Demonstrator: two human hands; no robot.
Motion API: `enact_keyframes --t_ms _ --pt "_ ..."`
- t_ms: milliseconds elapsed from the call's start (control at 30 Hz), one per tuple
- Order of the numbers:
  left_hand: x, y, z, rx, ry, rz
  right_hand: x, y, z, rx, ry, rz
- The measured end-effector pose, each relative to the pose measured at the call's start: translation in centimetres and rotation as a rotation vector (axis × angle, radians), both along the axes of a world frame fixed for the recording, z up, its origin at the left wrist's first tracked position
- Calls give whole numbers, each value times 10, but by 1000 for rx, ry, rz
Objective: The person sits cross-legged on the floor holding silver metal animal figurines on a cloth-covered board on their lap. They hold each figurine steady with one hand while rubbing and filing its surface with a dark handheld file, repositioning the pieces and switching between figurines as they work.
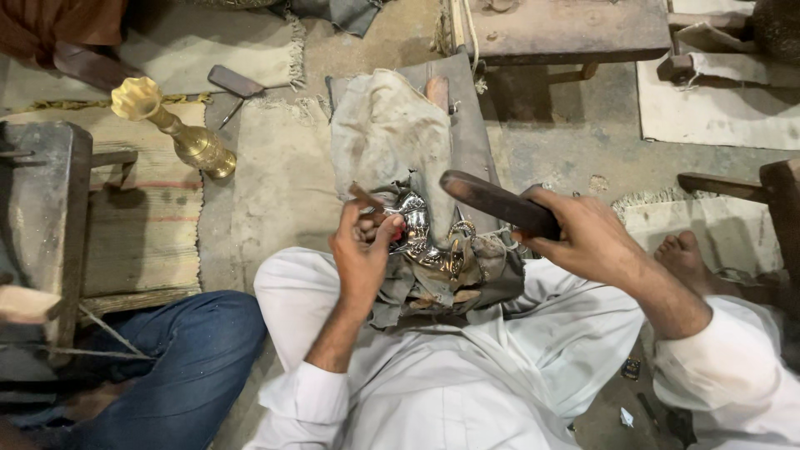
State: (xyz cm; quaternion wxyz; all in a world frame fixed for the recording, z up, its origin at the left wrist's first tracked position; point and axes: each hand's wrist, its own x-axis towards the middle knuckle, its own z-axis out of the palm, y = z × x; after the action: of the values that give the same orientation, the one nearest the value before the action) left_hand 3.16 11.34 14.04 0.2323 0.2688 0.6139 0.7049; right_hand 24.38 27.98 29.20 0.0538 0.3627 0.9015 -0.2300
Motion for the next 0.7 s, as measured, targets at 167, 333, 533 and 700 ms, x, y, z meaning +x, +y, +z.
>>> enact_keyframes --t_ms 167,333,533,700 --pt "10 -1 -7 23 -6 95 -25 14 10 130 3 239" --pt "14 -1 -9 0 39 132 -67 17 19 277 -92 442" --pt "18 -2 -15 12 162 155 -113 9 30 483 63 723" --pt "21 -1 -18 -131 202 204 -140 2 42 595 268 782"
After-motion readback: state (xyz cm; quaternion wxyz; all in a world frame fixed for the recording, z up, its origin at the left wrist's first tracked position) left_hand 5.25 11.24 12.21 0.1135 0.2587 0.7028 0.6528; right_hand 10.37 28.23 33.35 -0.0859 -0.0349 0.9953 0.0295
